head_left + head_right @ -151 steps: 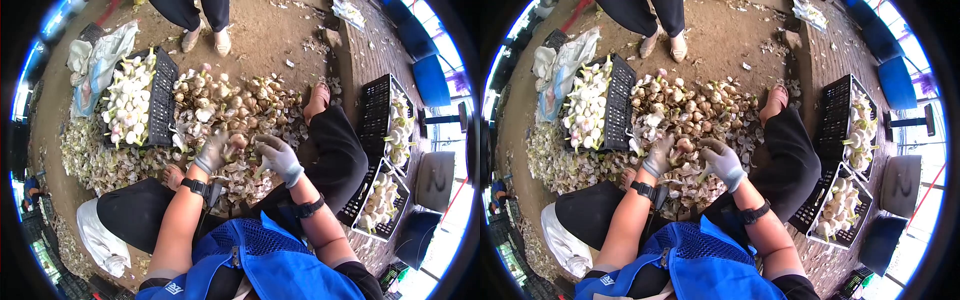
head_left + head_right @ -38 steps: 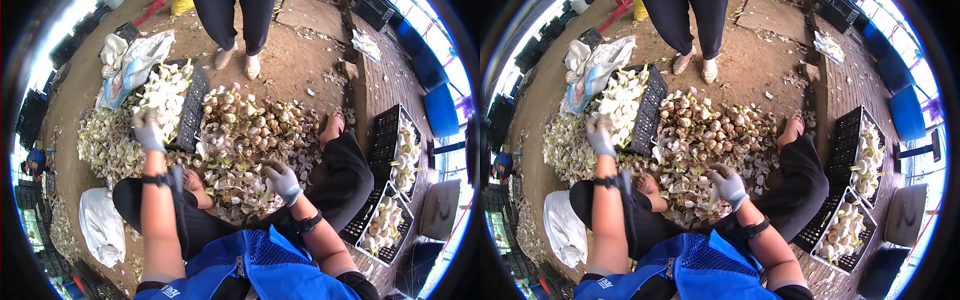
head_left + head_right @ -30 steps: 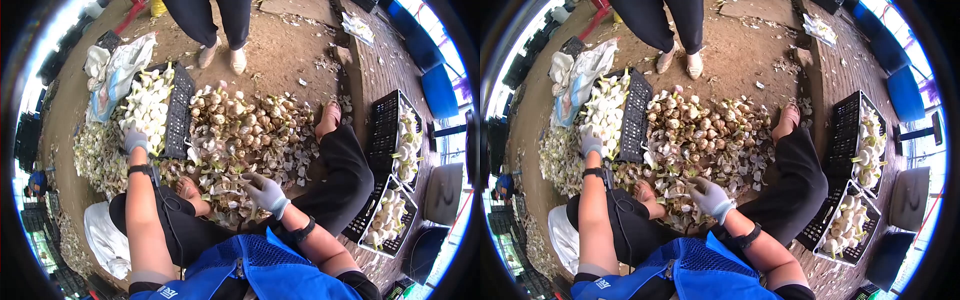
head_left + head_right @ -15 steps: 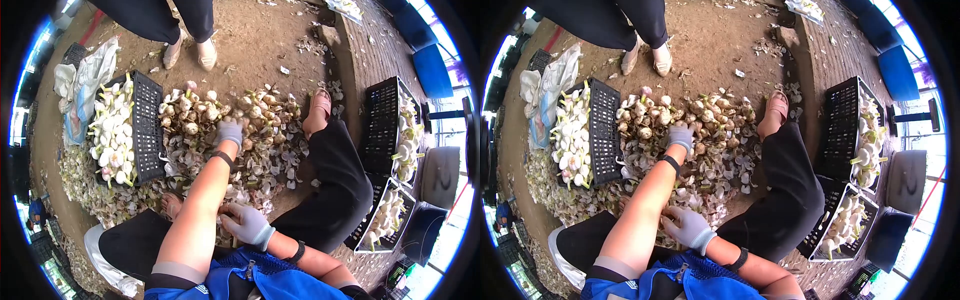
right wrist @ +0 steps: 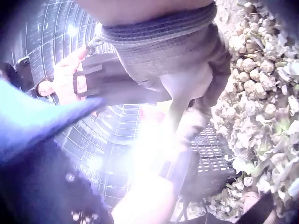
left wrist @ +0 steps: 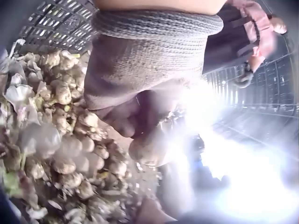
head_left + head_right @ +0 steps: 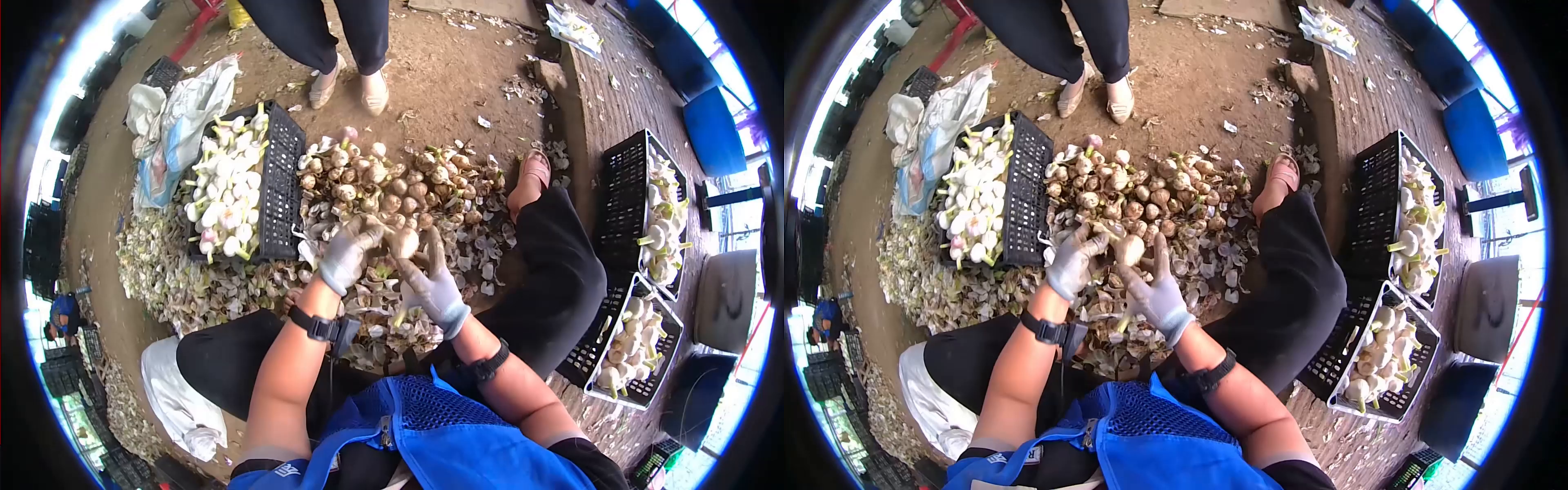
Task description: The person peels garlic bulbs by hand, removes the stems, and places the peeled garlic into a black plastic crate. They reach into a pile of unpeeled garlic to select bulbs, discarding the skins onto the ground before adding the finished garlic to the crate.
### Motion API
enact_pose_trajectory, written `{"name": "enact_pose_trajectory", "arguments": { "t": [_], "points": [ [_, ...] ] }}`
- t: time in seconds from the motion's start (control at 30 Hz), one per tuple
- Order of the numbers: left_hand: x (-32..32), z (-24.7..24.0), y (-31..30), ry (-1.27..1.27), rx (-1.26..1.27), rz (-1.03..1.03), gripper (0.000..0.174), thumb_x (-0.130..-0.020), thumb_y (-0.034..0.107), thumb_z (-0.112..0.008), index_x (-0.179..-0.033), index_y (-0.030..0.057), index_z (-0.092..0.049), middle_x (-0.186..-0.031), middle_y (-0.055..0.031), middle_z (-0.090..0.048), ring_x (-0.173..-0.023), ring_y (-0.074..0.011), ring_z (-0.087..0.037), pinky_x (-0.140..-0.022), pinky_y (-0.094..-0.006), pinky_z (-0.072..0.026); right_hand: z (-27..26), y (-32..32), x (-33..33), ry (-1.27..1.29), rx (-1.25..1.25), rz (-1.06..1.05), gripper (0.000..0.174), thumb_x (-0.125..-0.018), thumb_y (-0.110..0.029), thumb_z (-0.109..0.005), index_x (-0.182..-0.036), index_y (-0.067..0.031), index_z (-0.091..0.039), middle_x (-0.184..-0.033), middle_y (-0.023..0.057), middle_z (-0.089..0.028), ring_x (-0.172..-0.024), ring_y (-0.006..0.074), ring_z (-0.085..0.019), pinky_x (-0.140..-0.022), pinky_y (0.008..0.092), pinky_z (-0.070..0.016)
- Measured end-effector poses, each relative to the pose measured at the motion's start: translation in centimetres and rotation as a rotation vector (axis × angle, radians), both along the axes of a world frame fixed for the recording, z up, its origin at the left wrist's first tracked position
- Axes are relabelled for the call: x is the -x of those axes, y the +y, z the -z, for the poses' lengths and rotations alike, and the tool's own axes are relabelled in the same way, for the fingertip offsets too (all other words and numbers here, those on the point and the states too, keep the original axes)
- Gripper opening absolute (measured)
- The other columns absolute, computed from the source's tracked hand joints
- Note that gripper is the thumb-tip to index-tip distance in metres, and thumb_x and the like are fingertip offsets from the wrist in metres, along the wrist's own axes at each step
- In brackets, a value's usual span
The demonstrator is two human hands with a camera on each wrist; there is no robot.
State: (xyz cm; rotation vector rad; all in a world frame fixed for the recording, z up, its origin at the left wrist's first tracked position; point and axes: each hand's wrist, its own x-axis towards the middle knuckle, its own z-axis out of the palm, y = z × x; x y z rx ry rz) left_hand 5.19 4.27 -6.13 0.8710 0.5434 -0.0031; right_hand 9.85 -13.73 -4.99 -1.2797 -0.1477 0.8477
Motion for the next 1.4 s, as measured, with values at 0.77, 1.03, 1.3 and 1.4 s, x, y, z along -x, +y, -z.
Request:
{"name": "enact_pose_trajectory", "arguments": {
  "t": [0.77, 1.03, 1.3, 1.4],
  "points": [
    [4.9, -6.5, -6.0, -0.290, -0.459, -0.295, 0.034, -0.091, 0.011, -0.058, -0.121, -0.0016, -0.052, -0.109, -0.0056, -0.063, -0.096, -0.0097, -0.057, -0.084, -0.0224, -0.0451, -0.7, -1.0, 1.6, -0.822, -0.148, -0.010, 0.064, -0.071, -0.006, -0.071, -0.129, -0.0012, -0.045, -0.121, 0.0152, -0.055, -0.107, 0.0251, -0.057, -0.090, 0.0315, -0.0463],
    [5.3, -7.5, -5.9, -0.153, -0.795, -0.170, 0.037, -0.092, 0.010, -0.057, -0.127, 0.0012, -0.050, -0.105, -0.0027, -0.064, -0.087, -0.0058, -0.059, -0.067, -0.0177, -0.0472, -3.3, -1.8, 1.4, -1.172, 0.073, 0.011, 0.065, -0.067, -0.008, -0.070, -0.129, -0.0089, -0.048, -0.118, 0.0160, -0.057, -0.099, 0.0299, -0.062, -0.081, 0.0333, -0.0510],
    [4.4, -3.6, -6.8, -0.244, -1.119, -0.455, 0.034, -0.092, 0.000, -0.049, -0.126, 0.0025, -0.051, -0.115, -0.0092, -0.060, -0.096, -0.0141, -0.060, -0.082, -0.0271, -0.0486, -1.2, -0.9, 2.3, -0.483, -0.227, 0.007, 0.061, -0.077, -0.010, -0.066, -0.132, -0.0020, -0.041, -0.104, 0.0080, -0.061, -0.089, 0.0152, -0.061, -0.079, 0.0264, -0.0492],
    [4.2, -5.1, -8.1, -0.158, -0.895, -0.480, 0.030, -0.091, -0.005, -0.045, -0.120, 0.0013, -0.052, -0.111, -0.0083, -0.059, -0.095, -0.0140, -0.058, -0.085, -0.0278, -0.0467, -3.4, -1.7, 1.1, 0.155, -0.381, -0.271, 0.045, -0.093, -0.026, -0.045, -0.129, 0.0009, -0.041, -0.091, 0.0078, -0.061, -0.078, 0.0149, -0.061, -0.067, 0.0267, -0.0521]
  ]
}}
